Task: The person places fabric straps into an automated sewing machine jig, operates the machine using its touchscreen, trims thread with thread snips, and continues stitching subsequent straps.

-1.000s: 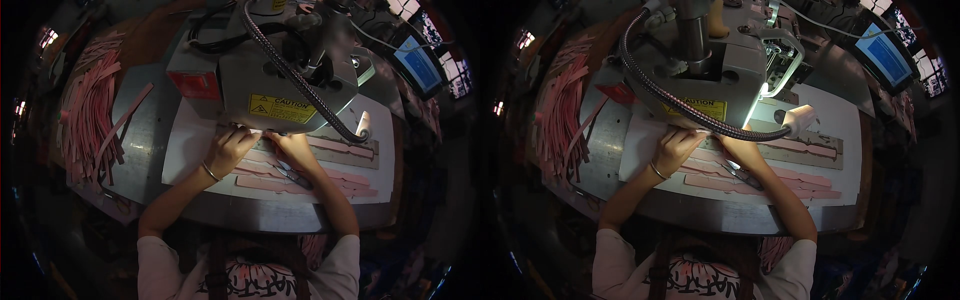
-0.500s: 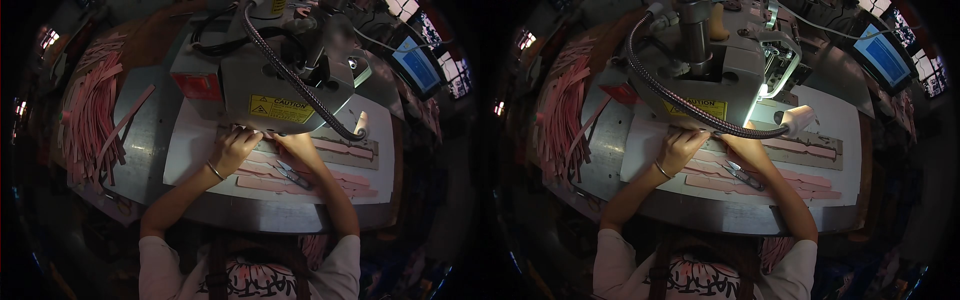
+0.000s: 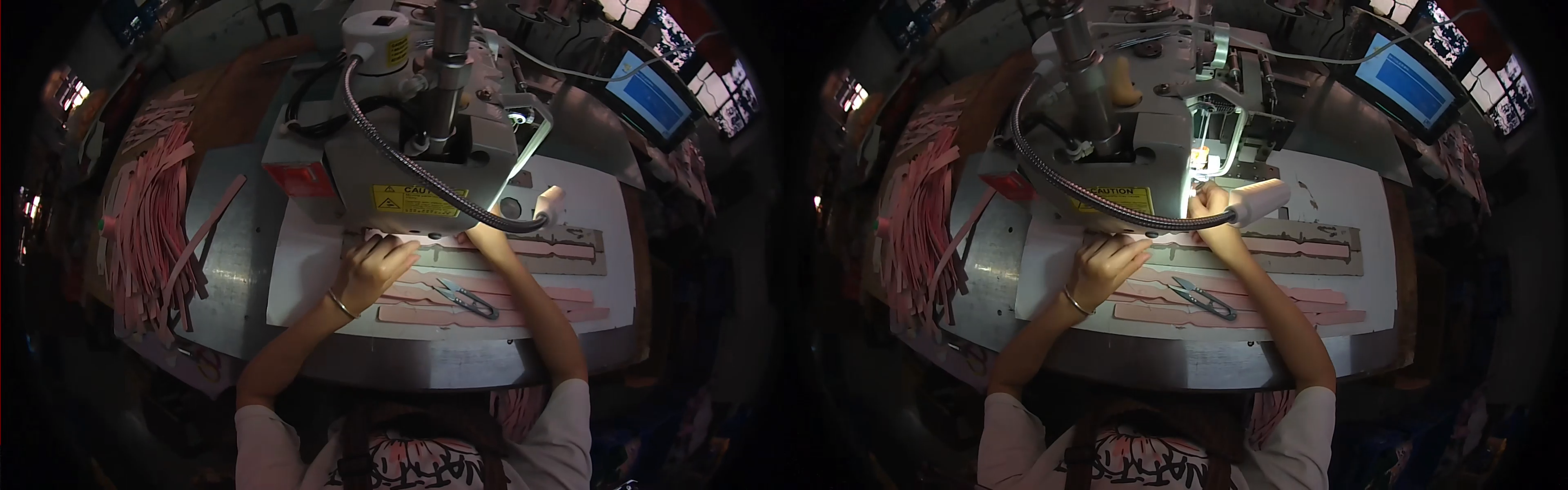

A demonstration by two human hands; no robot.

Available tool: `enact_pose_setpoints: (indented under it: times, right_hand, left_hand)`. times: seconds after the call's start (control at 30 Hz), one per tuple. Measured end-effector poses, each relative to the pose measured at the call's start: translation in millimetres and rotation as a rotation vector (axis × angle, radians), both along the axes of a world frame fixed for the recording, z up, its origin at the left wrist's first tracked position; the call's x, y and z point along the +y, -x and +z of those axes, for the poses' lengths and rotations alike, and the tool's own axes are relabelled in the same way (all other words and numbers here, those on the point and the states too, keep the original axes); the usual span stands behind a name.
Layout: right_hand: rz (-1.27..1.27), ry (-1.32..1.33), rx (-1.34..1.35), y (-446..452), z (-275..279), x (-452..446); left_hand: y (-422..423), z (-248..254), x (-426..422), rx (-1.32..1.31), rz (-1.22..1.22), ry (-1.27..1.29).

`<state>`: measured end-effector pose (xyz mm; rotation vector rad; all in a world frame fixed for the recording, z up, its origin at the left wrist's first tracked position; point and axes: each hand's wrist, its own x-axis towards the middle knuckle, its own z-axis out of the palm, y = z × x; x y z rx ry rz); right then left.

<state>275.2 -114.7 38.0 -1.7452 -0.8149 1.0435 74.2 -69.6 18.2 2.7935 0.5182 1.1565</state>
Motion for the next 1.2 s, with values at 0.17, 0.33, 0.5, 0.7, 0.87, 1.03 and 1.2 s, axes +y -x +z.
enact_pose_setpoints:
  times: [0.17, 0.33, 0.5, 0.7, 0.87, 1.03, 1.2]
  right_hand:
    - [-0.205, -0.154, -0.529, -72, -23, -26]
    - [-0.476, -0.457, -0.930, -149, 19, -63]
    - [-0.645, -0.371, -1.312, -221, 59, -80]
    - [-0.764, -0.107, -1.347, -248, 77, -77]
    - [-0.696, -0.259, -1.342, -259, 59, -72]
    - [-0.248, -0.427, -0.680, -162, 21, -51]
    - [0.231, -0.184, -0.112, -40, 3, -16]
  left_hand:
    - [23, 55, -21, -0.011, -0.420, 0.544]
    - [48, 143, -52, -0.273, -1.031, 0.951]
    - [28, 171, -54, -0.284, -1.446, 0.879]
    - [33, 173, -68, -0.226, -1.573, 0.940]
    - [46, 155, -71, -0.371, -1.346, 0.671]
    - [40, 86, -55, 0.302, -0.333, 0.311]
    - [28, 14, -23, 0.272, -0.089, 0.252]
